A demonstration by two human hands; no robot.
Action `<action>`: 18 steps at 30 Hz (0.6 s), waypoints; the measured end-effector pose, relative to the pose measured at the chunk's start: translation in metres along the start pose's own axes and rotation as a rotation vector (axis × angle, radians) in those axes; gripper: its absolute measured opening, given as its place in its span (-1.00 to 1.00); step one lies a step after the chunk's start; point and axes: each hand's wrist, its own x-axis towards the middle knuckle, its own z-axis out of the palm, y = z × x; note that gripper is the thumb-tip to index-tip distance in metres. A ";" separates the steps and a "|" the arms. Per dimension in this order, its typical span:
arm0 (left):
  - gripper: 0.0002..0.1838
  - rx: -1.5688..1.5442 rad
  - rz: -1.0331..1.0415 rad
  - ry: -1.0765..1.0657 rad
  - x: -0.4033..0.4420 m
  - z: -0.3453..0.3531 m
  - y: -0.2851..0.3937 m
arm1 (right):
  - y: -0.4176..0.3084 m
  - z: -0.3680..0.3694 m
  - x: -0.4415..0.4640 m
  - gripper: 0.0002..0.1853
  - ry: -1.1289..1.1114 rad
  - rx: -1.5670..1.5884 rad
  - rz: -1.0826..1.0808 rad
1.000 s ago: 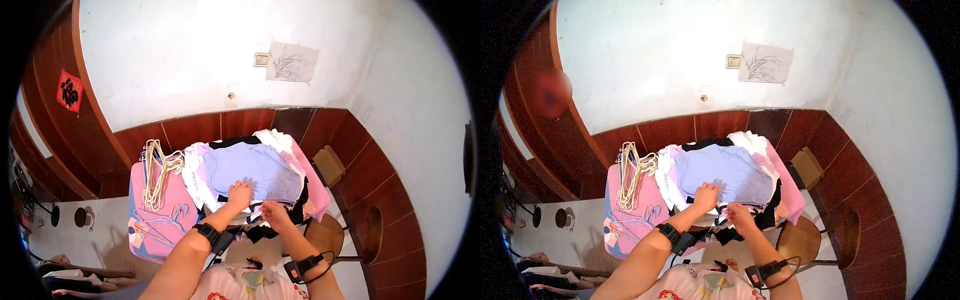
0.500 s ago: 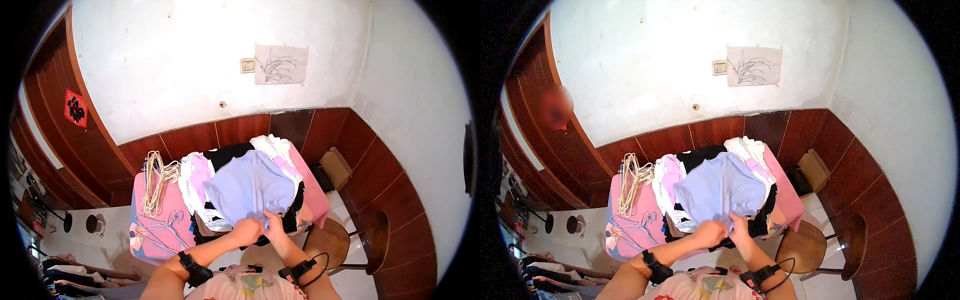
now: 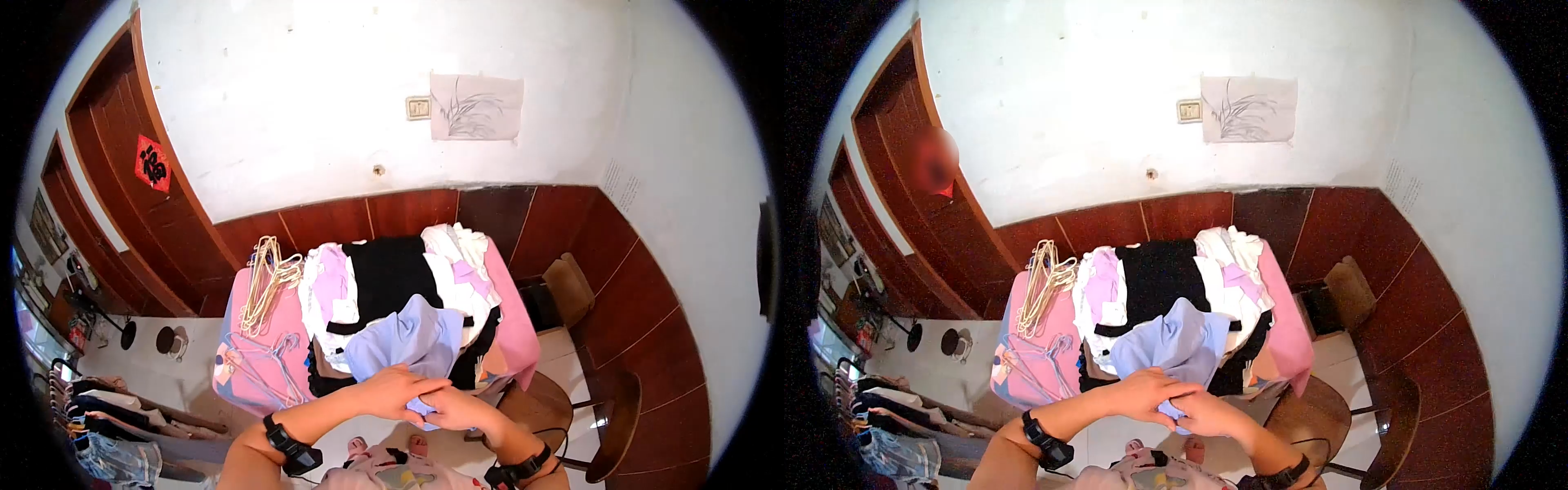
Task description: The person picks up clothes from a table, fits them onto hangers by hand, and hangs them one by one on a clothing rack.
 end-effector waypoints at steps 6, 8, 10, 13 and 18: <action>-0.62 0.077 -0.037 0.041 -0.043 -0.011 0.048 | -0.034 -0.033 -0.038 -0.72 -0.222 -0.206 -0.054; -0.78 0.094 -0.064 0.000 -0.052 -0.016 0.068 | -0.052 -0.043 -0.052 -0.73 -0.168 -0.208 -0.081; -0.79 -0.038 0.143 0.145 -0.057 -0.018 0.090 | -0.067 -0.052 -0.058 -0.65 -0.138 -0.262 -0.050; -0.77 -0.096 0.183 0.134 -0.074 -0.011 0.111 | -0.078 -0.055 -0.058 -0.65 -0.090 -0.397 -0.042; -0.77 -0.106 -0.027 0.156 -0.151 0.020 0.105 | -0.103 -0.052 -0.057 -0.65 0.056 -0.569 -0.106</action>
